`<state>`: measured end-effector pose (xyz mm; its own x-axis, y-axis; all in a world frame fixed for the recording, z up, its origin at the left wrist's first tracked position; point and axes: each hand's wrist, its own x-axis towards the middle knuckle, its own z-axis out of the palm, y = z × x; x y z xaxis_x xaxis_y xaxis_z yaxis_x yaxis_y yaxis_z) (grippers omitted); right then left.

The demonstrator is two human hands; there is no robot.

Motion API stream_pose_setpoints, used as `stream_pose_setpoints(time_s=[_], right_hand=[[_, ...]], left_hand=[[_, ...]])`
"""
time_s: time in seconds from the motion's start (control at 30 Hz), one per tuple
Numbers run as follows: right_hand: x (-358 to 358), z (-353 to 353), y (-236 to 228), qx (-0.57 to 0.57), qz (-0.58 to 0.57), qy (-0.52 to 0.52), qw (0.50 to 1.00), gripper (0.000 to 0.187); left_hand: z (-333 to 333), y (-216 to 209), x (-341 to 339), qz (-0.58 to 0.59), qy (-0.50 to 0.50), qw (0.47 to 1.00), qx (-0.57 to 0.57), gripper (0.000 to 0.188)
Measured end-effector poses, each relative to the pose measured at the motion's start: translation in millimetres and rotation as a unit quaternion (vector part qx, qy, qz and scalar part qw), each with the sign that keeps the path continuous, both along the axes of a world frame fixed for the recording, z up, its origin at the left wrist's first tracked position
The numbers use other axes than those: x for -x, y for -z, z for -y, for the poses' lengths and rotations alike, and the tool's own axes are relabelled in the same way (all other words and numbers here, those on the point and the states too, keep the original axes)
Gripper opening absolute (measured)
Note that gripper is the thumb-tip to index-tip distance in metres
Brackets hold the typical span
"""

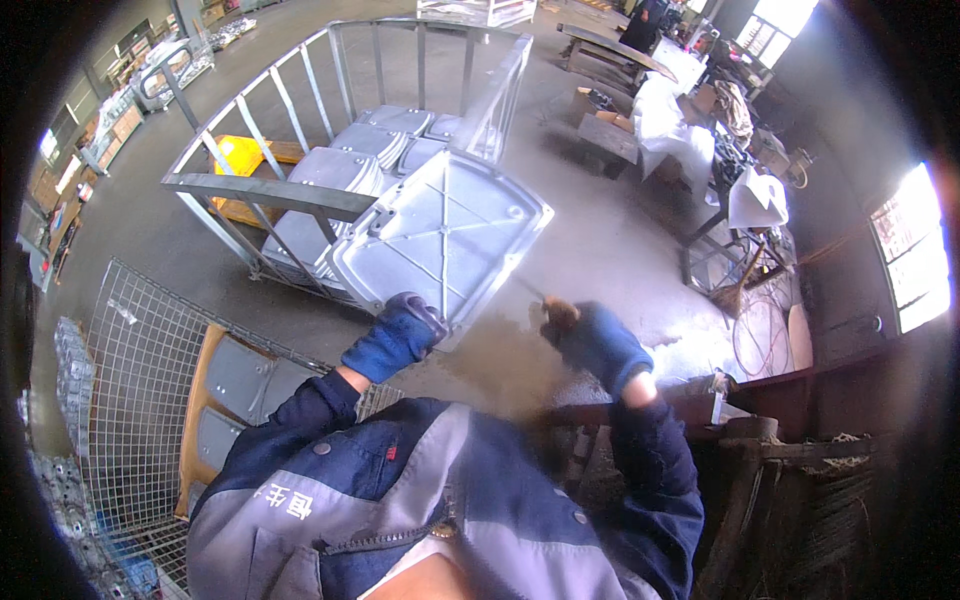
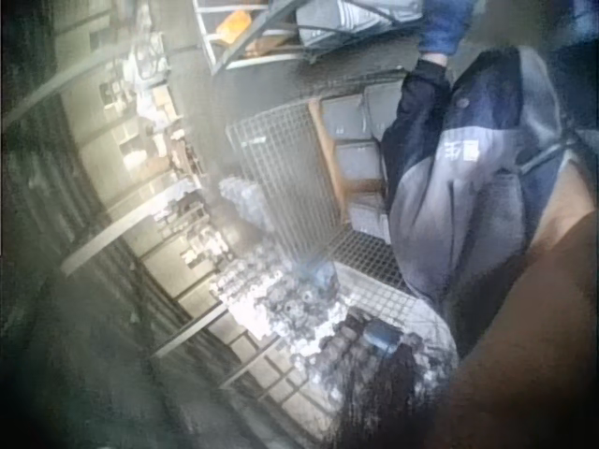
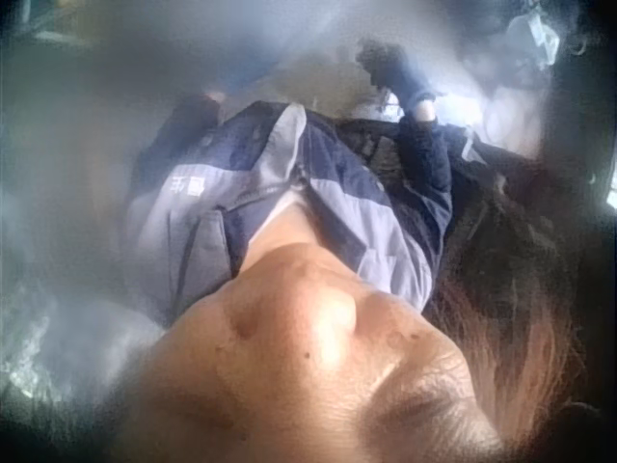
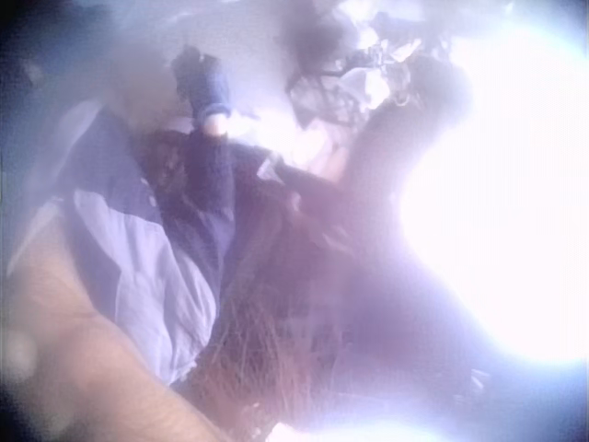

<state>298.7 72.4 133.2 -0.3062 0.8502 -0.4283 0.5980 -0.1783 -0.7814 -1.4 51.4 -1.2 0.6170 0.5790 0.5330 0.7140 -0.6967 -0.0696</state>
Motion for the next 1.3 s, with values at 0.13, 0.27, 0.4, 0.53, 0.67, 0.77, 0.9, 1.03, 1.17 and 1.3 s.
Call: stream_pose_setpoints(time_s=[0.13,0.27,0.4,0.53,0.67,0.77,0.9,1.03,1.17,1.3], right_hand=[[-77,27,8,-0.219,0.213,-0.089,0.948,0.017],[-136,71,-1,-0.371,0.125,-0.155,0.907,0.022],[-127,93,-3,-0.083,-0.126,0.064,0.987,0.023],[-88,74,43,-0.143,-0.051,-0.054,0.987,0.042],[-56,53,113,0.03,-0.107,-0.037,0.993,0.031],[-31,39,172,-0.069,-0.067,-0.147,0.984,0.029],[-7,33,226,0.011,-0.017,-0.179,0.984,0.026],[3,38,276,-0.019,-0.071,-0.272,0.959,0.029],[2,63,293,0.061,-0.065,-0.255,0.963,0.029],[21,101,272,0.103,0.022,-0.208,0.972,0.027]], left_hand=[[5,-22,0,-0.047,-0.059,0.995,0.063,0.011],[6,-64,6,0.061,-0.108,0.986,0.115,0.025],[-8,-110,34,0.302,-0.202,0.929,-0.069,0.012],[47,-141,102,0.618,-0.127,0.775,-0.033,0.032],[195,-177,146,0.607,-0.301,0.732,-0.072,0.043],[282,-211,131,0.557,-0.456,0.664,-0.203,0.046],[360,-226,107,0.489,-0.616,0.563,-0.256,0.056],[409,-156,166,0.601,-0.571,0.487,-0.274,0.047],[445,-48,239,0.653,-0.621,0.391,-0.186,0.041],[476,46,289,0.763,-0.552,0.281,-0.187,0.043]])
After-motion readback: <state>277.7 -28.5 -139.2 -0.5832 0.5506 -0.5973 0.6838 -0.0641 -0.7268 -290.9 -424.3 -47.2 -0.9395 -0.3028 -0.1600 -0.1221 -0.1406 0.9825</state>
